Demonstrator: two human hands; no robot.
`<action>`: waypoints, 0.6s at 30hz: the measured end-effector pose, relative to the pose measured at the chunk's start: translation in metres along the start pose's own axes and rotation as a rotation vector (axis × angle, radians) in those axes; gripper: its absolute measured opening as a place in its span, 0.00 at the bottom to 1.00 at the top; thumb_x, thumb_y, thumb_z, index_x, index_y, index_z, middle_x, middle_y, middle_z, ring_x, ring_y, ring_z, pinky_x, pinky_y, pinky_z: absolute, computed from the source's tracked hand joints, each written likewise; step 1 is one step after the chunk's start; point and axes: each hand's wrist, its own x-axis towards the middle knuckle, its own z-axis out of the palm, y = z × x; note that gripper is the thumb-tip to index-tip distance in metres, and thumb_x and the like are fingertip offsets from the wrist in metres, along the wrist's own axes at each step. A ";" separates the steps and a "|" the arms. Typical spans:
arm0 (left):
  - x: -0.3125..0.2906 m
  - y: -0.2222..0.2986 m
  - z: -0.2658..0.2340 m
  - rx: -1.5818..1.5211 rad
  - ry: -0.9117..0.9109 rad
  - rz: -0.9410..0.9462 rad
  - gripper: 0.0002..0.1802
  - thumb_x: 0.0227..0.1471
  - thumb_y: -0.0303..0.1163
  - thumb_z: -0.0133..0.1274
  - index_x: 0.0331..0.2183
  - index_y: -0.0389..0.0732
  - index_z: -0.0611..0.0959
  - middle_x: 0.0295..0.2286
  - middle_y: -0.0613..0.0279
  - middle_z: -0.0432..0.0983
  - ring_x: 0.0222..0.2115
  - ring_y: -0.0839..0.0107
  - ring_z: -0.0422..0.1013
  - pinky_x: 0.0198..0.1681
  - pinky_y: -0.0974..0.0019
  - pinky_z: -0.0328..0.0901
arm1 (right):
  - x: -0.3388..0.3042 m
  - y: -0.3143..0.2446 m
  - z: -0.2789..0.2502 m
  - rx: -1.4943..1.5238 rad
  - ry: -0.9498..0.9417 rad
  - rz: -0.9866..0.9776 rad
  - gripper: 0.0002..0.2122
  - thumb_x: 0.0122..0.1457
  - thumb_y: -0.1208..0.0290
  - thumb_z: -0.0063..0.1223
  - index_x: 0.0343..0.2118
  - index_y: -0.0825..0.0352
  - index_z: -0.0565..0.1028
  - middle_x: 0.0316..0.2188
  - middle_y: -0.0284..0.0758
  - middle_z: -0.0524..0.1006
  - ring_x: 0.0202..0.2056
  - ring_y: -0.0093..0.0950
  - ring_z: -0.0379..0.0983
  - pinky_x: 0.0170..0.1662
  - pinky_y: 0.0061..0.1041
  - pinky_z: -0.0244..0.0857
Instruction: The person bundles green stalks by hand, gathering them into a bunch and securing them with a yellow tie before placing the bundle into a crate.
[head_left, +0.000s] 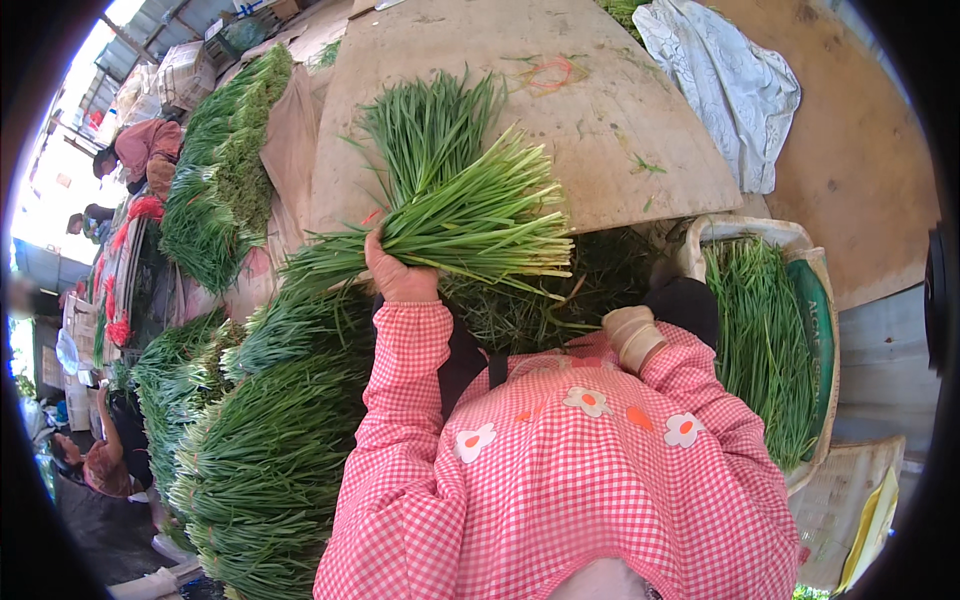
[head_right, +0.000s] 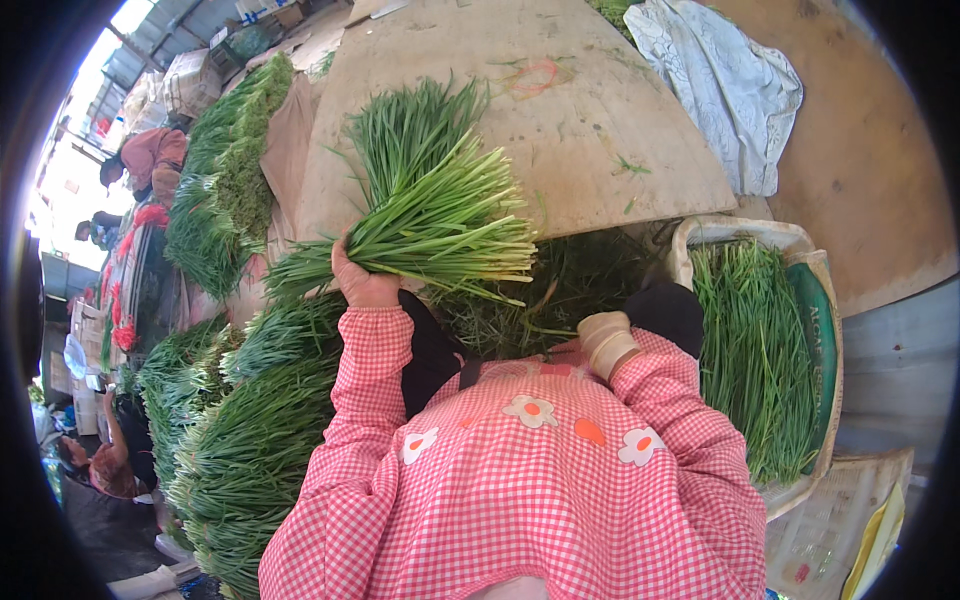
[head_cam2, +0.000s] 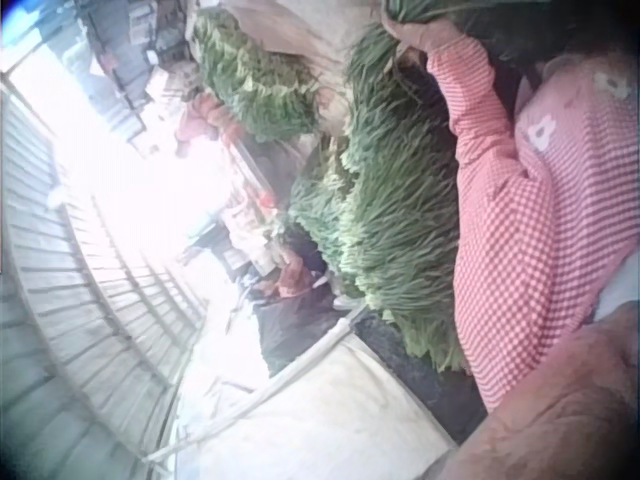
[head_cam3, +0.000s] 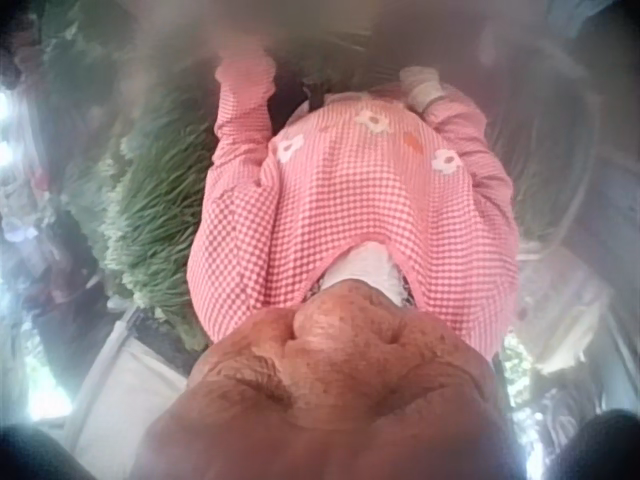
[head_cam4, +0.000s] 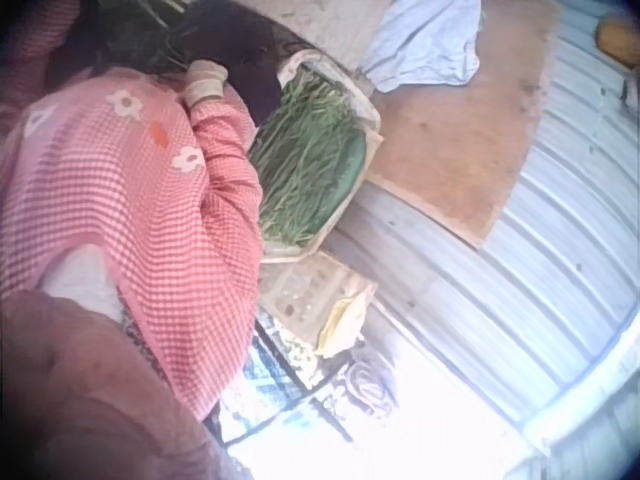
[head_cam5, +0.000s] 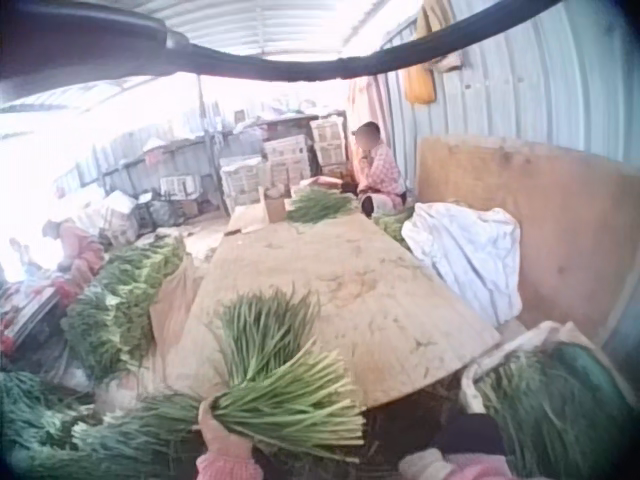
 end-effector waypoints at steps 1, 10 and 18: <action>0.002 0.004 -0.001 0.010 0.044 0.015 0.15 0.44 0.37 0.46 0.33 0.39 0.78 0.34 0.53 0.76 0.35 0.54 0.71 0.42 0.51 0.66 | -0.010 -0.004 -0.011 0.160 0.061 -0.105 0.15 0.53 0.63 0.50 0.41 0.64 0.75 0.39 0.37 0.76 0.42 0.32 0.73 0.40 0.28 0.68; -0.008 -0.016 -0.006 0.013 0.028 -0.047 0.18 0.47 0.38 0.43 0.37 0.37 0.74 0.35 0.51 0.74 0.36 0.55 0.70 0.42 0.51 0.65 | -0.025 -0.060 -0.059 2.105 -0.227 -0.718 0.22 0.57 0.52 0.46 0.48 0.64 0.68 0.31 0.23 0.70 0.29 0.15 0.61 0.33 0.15 0.57; -0.006 -0.014 -0.009 0.013 0.021 0.003 0.15 0.46 0.39 0.45 0.31 0.37 0.77 0.31 0.55 0.76 0.32 0.57 0.71 0.40 0.55 0.67 | -0.042 -0.046 -0.053 1.739 -0.085 -0.815 0.17 0.62 0.57 0.38 0.26 0.65 0.71 0.14 0.23 0.60 0.16 0.14 0.51 0.21 0.14 0.47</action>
